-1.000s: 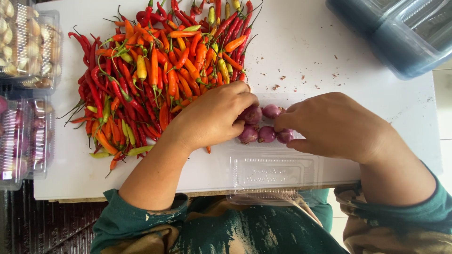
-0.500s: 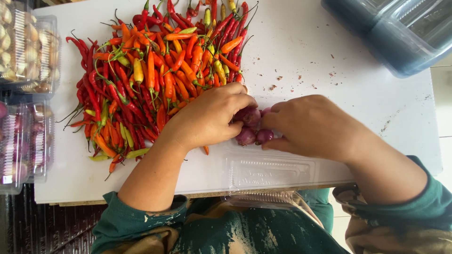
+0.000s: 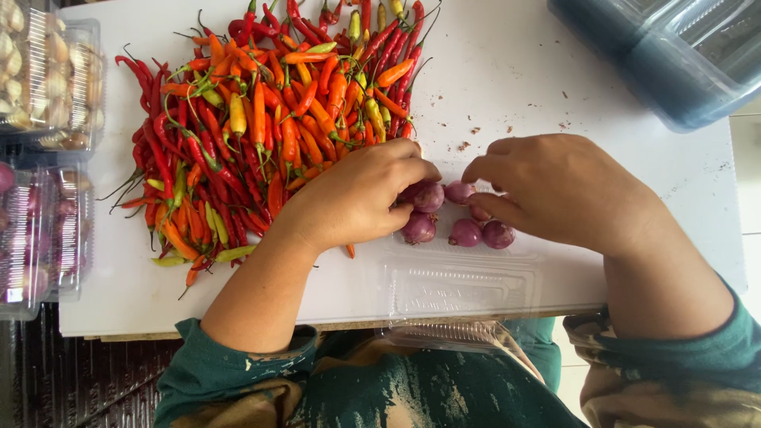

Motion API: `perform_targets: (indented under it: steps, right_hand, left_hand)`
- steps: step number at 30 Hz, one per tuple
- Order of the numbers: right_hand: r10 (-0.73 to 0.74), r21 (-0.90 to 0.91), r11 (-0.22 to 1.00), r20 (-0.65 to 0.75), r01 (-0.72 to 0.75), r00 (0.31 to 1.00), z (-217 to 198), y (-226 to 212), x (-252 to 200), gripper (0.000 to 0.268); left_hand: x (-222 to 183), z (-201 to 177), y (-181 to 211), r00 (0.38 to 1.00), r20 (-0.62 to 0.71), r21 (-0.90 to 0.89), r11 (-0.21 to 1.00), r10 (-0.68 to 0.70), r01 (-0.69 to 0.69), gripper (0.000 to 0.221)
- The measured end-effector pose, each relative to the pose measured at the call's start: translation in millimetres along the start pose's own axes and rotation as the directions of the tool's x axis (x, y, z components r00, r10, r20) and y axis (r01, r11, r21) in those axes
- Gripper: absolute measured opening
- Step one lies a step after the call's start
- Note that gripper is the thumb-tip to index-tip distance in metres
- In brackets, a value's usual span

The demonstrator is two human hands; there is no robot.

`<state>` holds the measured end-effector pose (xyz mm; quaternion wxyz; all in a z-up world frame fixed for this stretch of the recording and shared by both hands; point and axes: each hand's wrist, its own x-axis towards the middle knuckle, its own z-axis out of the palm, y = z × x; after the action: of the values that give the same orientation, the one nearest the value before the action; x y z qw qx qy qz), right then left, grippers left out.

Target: The person sorts shallots and chilies by hand on a white table and places the shallots into individual plastic containers, then stacks the filled containers.

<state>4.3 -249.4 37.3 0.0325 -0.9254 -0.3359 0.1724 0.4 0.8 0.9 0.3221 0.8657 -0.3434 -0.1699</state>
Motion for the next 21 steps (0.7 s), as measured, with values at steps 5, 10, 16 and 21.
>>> perform_targets:
  steps: [5, 10, 16, 21]
  right_hand:
    - [0.05, -0.019, 0.999, 0.089, -0.049, 0.995, 1, -12, 8, 0.022]
    - [-0.039, 0.039, 0.999, 0.155, 0.034, 0.987, 1, -12, 9, 0.019]
    - [-0.141, 0.1, 0.986, 0.092, 0.132, 0.986, 9, -5, 12, 0.016]
    - [-0.069, 0.099, 0.993, 0.103, 0.059, 0.992, 4, -9, 14, 0.023]
  left_hand:
    - [1, 1, 2, 0.998, 0.062, 0.037, 0.999, -0.027, 0.025, 0.036]
    - [1, 1, 2, 0.999, 0.045, 0.043, 0.999, -0.026, 0.024, 0.028]
    - [1, 1, 4, 0.999, 0.03, 0.033, 0.999, -0.04, 0.039, 0.03]
    - [0, 1, 3, 0.997, 0.018, 0.066, 0.995, -0.076, 0.074, 0.021]
